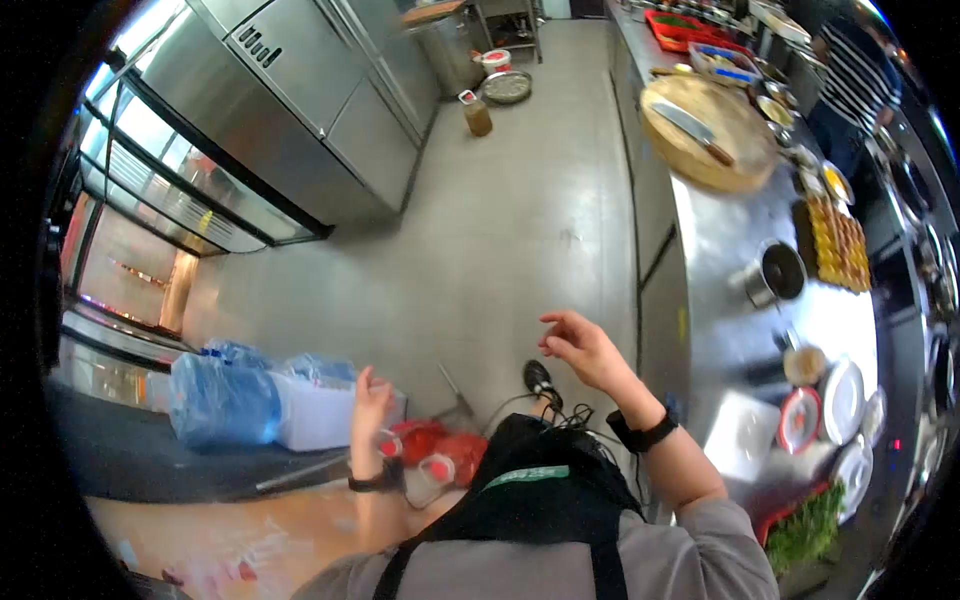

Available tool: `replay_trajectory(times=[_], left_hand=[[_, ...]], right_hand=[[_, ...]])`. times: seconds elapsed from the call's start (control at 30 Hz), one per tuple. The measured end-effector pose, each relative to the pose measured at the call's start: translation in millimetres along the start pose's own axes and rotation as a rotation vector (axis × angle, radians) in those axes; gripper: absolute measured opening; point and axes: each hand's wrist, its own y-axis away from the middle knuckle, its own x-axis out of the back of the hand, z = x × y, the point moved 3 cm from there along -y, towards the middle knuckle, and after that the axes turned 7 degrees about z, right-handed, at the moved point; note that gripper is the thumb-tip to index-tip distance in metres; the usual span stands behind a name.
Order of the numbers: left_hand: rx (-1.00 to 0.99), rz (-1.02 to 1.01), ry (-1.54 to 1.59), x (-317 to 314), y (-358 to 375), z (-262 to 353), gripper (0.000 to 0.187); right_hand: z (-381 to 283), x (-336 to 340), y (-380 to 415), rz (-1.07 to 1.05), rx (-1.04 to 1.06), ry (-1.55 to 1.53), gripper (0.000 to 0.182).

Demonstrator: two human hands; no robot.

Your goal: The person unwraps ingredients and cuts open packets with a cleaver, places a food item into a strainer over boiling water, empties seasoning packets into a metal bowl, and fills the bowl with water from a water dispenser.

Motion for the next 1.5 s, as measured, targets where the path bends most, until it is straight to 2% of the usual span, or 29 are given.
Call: replay_trajectory(times=[0.03, 0.07, 0.1, 0.17, 0.23, 0.3, 0.33, 0.4, 0.43, 0.5, 0.57, 0.63, 0.7, 0.77, 0.83, 0.87, 0.93, 0.97, 1.03, 1.07, 1.1, 1.17, 1.2, 1.23, 1.27, 1.3, 1.37, 1.43, 1.5], left_hand=[[-0.002, 0.069, 0.015, -26.4, -68.8, 3.3, 0.061], [0.056, 0.076, -0.115, 34.0, -83.0, -36.0, 0.061], [0.166, 0.076, -0.273, 55.2, -118.6, -90.9, 0.062], [0.293, 0.082, -0.368, 30.4, -185.4, -93.2, 0.062], [0.033, 0.110, -0.077, -35.0, -276.6, 27.3, 0.065], [-0.193, 0.108, -0.044, -82.2, -366.5, 69.9, 0.064], [-0.258, 0.098, -0.057, -98.6, -404.2, 125.5, 0.063], [-0.344, 0.049, -0.124, -145.7, -473.3, 209.1, 0.061], [-0.386, 0.029, -0.163, -167.6, -509.2, 241.1, 0.060], [-0.455, 0.000, -0.178, -204.4, -585.0, 276.9, 0.061], [-0.558, -0.010, -0.184, -240.1, -672.7, 308.7, 0.061], [-0.428, -0.003, -0.434, -252.6, -751.6, 274.7, 0.063], [-0.109, 0.016, -0.358, -247.9, -835.1, 238.2, 0.063], [-0.047, 0.038, -0.277, -248.8, -911.3, 241.1, 0.063], [0.147, 0.156, -0.100, -239.2, -976.8, 238.7, 0.067], [0.168, 0.177, -0.007, -235.9, -994.6, 282.9, 0.069], [0.142, 0.232, 0.075, -229.2, -1076.8, 272.8, 0.064], [0.127, 0.286, 0.163, -234.7, -1100.6, 304.8, 0.064], [-0.010, 0.282, 0.257, -232.4, -1197.5, 369.8, 0.065], [-0.072, 0.293, 0.294, -231.0, -1237.6, 374.1, 0.065], [-0.083, 0.295, 0.345, -229.3, -1280.7, 381.2, 0.065], [-0.009, 0.398, 0.396, -251.2, -1366.2, 370.5, 0.065], [0.007, 0.425, 0.375, -257.5, -1380.8, 347.9, 0.064], [0.048, 0.437, 0.364, -270.3, -1401.9, 347.0, 0.064], [0.053, 0.418, 0.618, -263.1, -1391.5, 391.2, 0.063], [-0.119, 0.545, 0.401, -237.6, -1479.2, 372.3, 0.065], [0.005, 0.623, 0.444, -258.4, -1536.6, 377.1, 0.069], [0.113, 0.606, 0.550, -276.5, -1545.2, 373.4, 0.072], [0.218, 0.626, 0.763, -265.0, -1597.8, 396.6, 0.074]], right_hand=[[-22.4, 19.4, -65.9, 0.013, 0.068, 0.053, 0.035], [36.6, -6.0, -71.1, 0.053, -0.105, -0.056, 0.037], [79.6, -10.9, -87.6, 0.095, -0.238, -0.071, 0.039], [126.9, 9.7, -139.6, 0.230, -0.456, 0.143, 0.047], [83.3, 39.6, -216.5, 0.270, -0.383, 0.051, 0.053], [84.0, 77.0, -278.2, 0.310, -0.299, 0.104, 0.055], [72.1, 92.5, -306.0, 0.356, -0.182, 0.123, 0.058], [57.3, 126.2, -365.8, 0.459, -0.130, 0.256, 0.065], [56.6, 145.2, -399.2, 0.469, -0.127, 0.118, 0.064], [34.1, 165.9, -465.2, 0.524, -0.064, 0.118, 0.061], [78.4, 199.5, -544.9, 0.530, -0.159, 0.128, 0.059], [107.7, 206.1, -623.2, 0.509, -0.190, 0.097, 0.059], [64.6, 200.7, -701.3, 0.409, -0.099, 0.028, 0.059], [15.4, 205.1, -792.9, 0.369, -0.065, 0.059, 0.059], [-20.6, 213.2, -877.5, 0.302, -0.006, 0.178, 0.057], [-41.0, 213.6, -916.0, 0.267, 0.010, 0.213, 0.057], [-56.5, 224.5, -986.6, 0.242, 0.010, 0.350, 0.056], [-68.5, 225.4, -1021.9, 0.204, 0.009, 0.396, 0.056], [-130.9, 223.1, -1101.5, 0.167, 0.037, 0.449, 0.054], [-155.8, 203.5, -1125.5, 0.187, 0.032, 0.582, 0.051], [-144.8, 212.0, -1155.5, 0.164, 0.043, 0.578, 0.048], [-117.8, 272.2, -1221.0, 0.020, 0.166, 0.886, 0.046], [-115.5, 258.0, -1192.4, 0.130, -0.198, 0.520, 0.047], [-143.1, 250.1, -1197.1, 0.192, -0.378, 0.657, 0.049], [-150.0, 241.2, -1213.9, 0.070, -0.336, 0.625, 0.050], [-145.4, 207.4, -1235.3, 0.034, -0.325, 0.462, 0.050], [-161.6, 244.6, -1262.6, 0.060, -0.467, 0.473, 0.048], [-174.7, 274.8, -1285.0, 0.051, -0.459, 0.488, 0.045], [-243.8, 253.9, -1344.4, 0.128, -0.487, 0.528, 0.044]])
